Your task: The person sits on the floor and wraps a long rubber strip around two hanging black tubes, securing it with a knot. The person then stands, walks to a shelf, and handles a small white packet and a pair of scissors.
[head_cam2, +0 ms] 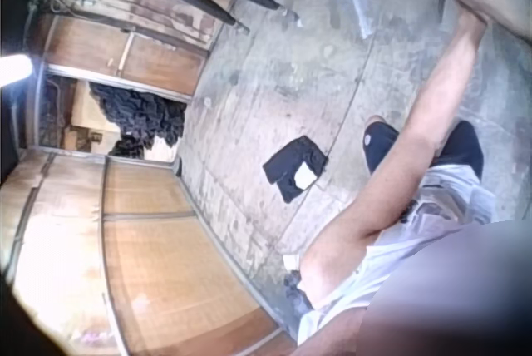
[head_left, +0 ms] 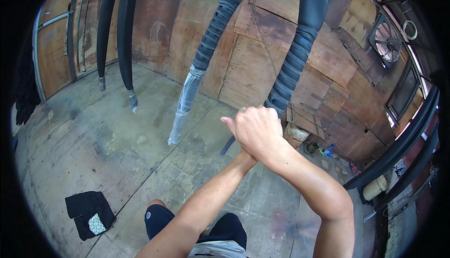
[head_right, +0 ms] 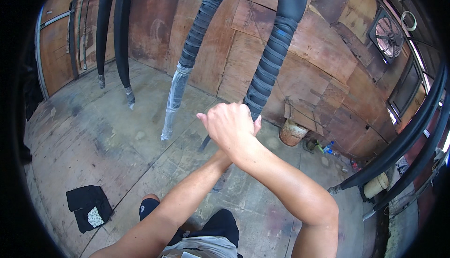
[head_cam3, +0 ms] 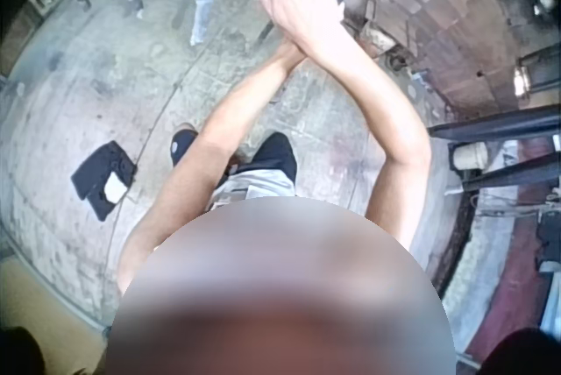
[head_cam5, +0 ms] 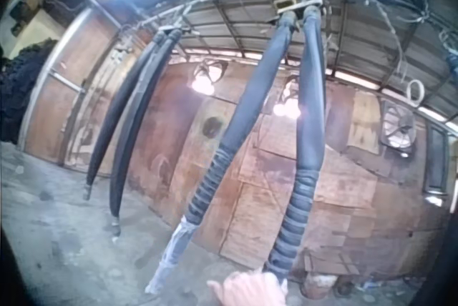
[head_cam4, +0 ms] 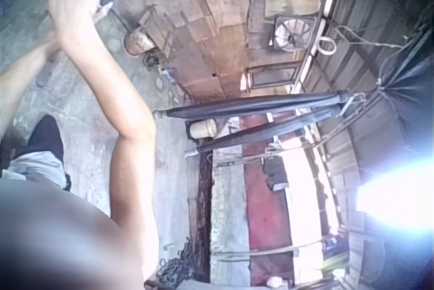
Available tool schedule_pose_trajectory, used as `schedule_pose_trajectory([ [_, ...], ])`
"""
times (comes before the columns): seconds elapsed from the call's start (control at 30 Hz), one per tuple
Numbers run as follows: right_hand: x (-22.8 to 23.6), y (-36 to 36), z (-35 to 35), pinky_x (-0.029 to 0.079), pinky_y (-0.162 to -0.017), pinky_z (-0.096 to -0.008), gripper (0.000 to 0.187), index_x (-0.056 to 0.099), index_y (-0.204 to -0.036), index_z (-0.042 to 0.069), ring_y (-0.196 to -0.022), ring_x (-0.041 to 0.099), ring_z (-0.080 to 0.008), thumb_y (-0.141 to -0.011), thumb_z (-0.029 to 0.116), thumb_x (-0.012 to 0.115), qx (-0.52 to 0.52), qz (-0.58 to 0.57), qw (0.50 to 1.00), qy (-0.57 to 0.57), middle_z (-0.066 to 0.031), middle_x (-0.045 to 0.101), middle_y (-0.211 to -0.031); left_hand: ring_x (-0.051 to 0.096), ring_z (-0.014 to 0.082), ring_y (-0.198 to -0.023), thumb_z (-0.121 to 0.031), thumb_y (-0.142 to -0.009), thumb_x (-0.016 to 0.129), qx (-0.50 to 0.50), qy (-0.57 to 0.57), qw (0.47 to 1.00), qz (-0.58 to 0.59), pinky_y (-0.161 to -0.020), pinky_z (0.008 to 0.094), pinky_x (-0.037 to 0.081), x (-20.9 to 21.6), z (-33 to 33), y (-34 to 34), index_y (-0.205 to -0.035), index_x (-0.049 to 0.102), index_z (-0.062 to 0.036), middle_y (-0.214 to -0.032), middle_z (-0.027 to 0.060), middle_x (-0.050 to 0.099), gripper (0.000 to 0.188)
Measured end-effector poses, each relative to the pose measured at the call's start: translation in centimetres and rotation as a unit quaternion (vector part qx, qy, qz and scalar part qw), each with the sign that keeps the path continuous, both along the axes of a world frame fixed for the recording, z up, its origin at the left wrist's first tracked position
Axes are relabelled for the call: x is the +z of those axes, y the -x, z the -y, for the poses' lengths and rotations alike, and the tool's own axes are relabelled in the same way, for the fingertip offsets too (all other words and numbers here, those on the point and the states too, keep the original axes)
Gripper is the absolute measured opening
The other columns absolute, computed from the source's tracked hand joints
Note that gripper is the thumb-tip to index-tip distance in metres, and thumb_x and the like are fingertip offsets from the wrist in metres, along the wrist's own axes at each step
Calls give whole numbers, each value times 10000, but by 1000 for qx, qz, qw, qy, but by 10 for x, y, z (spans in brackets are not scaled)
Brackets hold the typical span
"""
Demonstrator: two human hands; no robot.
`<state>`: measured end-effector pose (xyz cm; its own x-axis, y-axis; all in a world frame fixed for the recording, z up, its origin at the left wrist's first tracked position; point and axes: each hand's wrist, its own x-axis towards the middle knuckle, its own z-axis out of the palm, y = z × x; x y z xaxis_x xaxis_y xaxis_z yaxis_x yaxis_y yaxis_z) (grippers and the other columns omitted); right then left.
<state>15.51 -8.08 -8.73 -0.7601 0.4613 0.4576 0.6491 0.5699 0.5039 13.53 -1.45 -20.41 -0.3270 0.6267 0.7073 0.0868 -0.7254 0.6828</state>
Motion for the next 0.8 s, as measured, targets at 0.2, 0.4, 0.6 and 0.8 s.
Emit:
schedule_pose_trajectory([
  [0.2,16,-42,7,554,-704,-441,164,713,-837,-61,-758,700,-366,-846,99,679,122,-35,977,172,-220,677,-800,711,271,-903,-335,-905,756,47,-13,999,1,-817,417,545,3,2,4,-1331,512,-16,-964,152,719,585],
  [0.4,13,-86,9,527,-742,-448,212,678,-985,-37,-770,653,-368,-795,-24,585,130,-187,946,229,-192,633,-838,687,478,-926,-313,-810,783,204,-6,977,-69,-760,519,551,17,7,13,-1350,506,-52,-1019,265,703,660],
  [0.6,3,-108,-7,499,-709,-421,273,623,-1195,-16,-736,612,-296,-934,61,603,-4,-341,828,444,-147,598,-846,707,442,-918,-262,-832,794,192,28,979,-66,-767,473,555,20,12,24,-1328,529,-26,-972,248,716,610],
  [0.8,16,-116,15,529,-689,-418,193,726,-924,-23,-726,681,-377,-956,158,667,62,-186,908,370,-215,684,-771,727,251,-839,-240,-849,795,134,21,990,-46,-751,379,558,22,22,43,-1311,551,-10,-923,161,727,572],
])
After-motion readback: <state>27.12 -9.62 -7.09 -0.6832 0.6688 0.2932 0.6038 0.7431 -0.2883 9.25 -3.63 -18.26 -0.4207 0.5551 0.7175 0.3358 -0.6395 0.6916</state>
